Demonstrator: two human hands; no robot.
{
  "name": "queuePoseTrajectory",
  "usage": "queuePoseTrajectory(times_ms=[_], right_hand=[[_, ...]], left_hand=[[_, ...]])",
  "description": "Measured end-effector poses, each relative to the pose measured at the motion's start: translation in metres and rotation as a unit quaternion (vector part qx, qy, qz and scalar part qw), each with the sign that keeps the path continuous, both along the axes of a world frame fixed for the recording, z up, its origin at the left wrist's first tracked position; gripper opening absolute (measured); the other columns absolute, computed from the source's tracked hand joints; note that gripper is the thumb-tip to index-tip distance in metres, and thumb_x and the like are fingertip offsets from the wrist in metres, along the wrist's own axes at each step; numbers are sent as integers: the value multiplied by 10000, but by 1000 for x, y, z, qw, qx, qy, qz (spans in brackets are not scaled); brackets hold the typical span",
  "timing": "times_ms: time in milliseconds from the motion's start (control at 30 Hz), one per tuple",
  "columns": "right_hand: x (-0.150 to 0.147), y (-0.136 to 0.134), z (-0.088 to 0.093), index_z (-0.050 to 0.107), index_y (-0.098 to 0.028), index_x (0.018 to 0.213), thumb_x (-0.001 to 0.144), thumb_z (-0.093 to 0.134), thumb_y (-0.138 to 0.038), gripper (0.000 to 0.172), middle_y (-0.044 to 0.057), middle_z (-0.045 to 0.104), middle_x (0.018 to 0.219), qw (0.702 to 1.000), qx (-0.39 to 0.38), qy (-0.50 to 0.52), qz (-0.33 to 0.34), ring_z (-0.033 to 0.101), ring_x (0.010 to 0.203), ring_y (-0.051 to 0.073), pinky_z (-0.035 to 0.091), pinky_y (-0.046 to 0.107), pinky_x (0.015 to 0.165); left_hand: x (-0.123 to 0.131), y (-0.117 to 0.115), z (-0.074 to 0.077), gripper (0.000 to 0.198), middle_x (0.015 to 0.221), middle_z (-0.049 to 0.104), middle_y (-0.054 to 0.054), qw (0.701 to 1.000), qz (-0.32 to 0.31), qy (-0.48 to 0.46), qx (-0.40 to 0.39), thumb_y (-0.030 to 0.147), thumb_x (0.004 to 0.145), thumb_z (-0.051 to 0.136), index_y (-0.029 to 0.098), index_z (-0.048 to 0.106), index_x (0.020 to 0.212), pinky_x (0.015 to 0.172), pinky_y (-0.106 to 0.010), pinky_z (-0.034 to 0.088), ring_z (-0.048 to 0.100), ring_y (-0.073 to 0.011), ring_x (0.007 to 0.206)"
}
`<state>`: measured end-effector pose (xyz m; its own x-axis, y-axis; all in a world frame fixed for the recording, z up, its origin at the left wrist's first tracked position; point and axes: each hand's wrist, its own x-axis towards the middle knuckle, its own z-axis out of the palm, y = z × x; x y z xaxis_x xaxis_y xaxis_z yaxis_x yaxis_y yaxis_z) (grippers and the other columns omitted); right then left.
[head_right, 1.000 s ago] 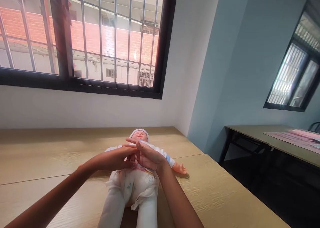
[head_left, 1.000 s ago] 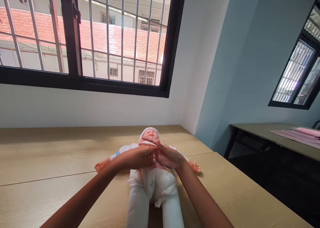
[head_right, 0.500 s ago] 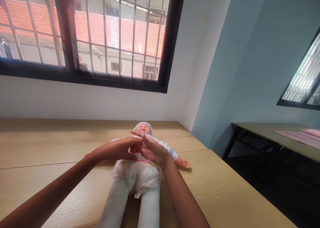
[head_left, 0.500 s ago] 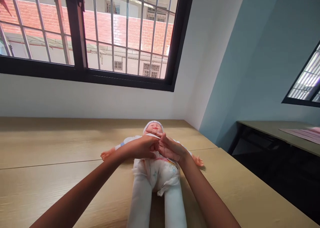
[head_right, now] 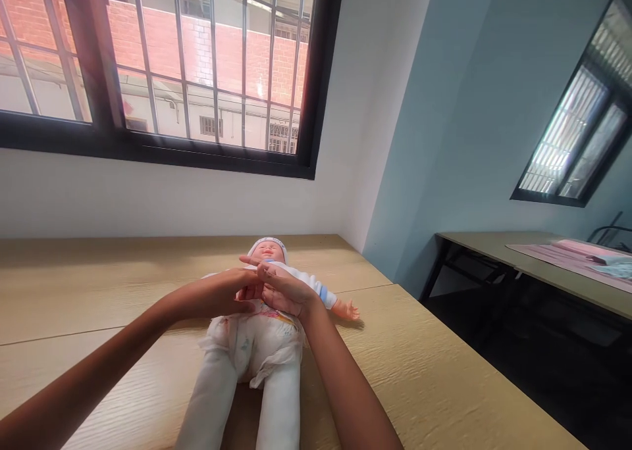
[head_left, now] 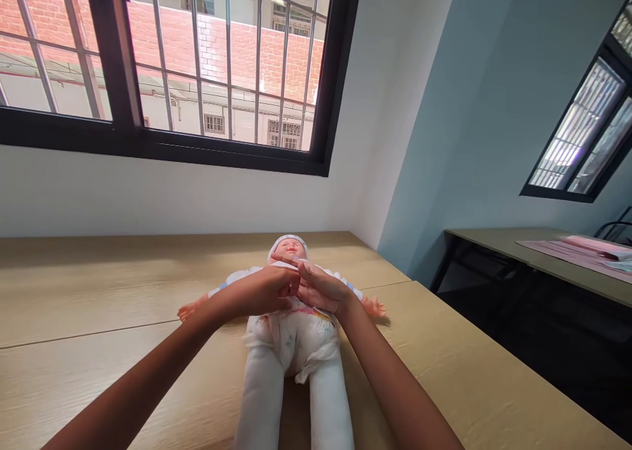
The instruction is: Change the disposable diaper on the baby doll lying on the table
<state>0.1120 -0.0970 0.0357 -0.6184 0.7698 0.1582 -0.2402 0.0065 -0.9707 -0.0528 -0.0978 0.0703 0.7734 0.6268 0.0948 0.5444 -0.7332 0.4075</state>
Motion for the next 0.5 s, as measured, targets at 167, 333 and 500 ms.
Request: queuePoseTrajectory(times_ms=[167, 333, 500], right_hand=[[0, 0, 0, 435, -179, 1371, 740, 645, -651, 815, 25, 653, 887, 1000, -4, -11, -8, 605, 808, 177, 447, 309, 820], [-1, 1, 0, 527, -185, 1275, 808, 641, -534, 594, 25, 637, 967, 1000, -4, 25, -14, 582, 942, 165, 426, 295, 902], [-1, 1, -2, 556, -179, 1226, 783, 661, -544, 584, 41, 636, 1018, 999, -9, 21, -23, 578, 1005, 172, 446, 295, 892]], left_hand=[[-1, 3, -3, 104, 663, 450, 12, 1000, -11, -20, 2, 113, 719, 436, 177, 402, 646, 540, -249, 266, 356, -108, 585], [-8, 20, -9, 95, 757, 491, -6, 998, -33, -45, -19, 241, 783, 454, 169, 480, 726, 567, -240, 338, 393, -119, 651], [-5, 20, -9, 148, 794, 541, -28, 997, -4, -66, -35, 264, 777, 454, 152, 534, 723, 590, -248, 373, 439, -134, 694]])
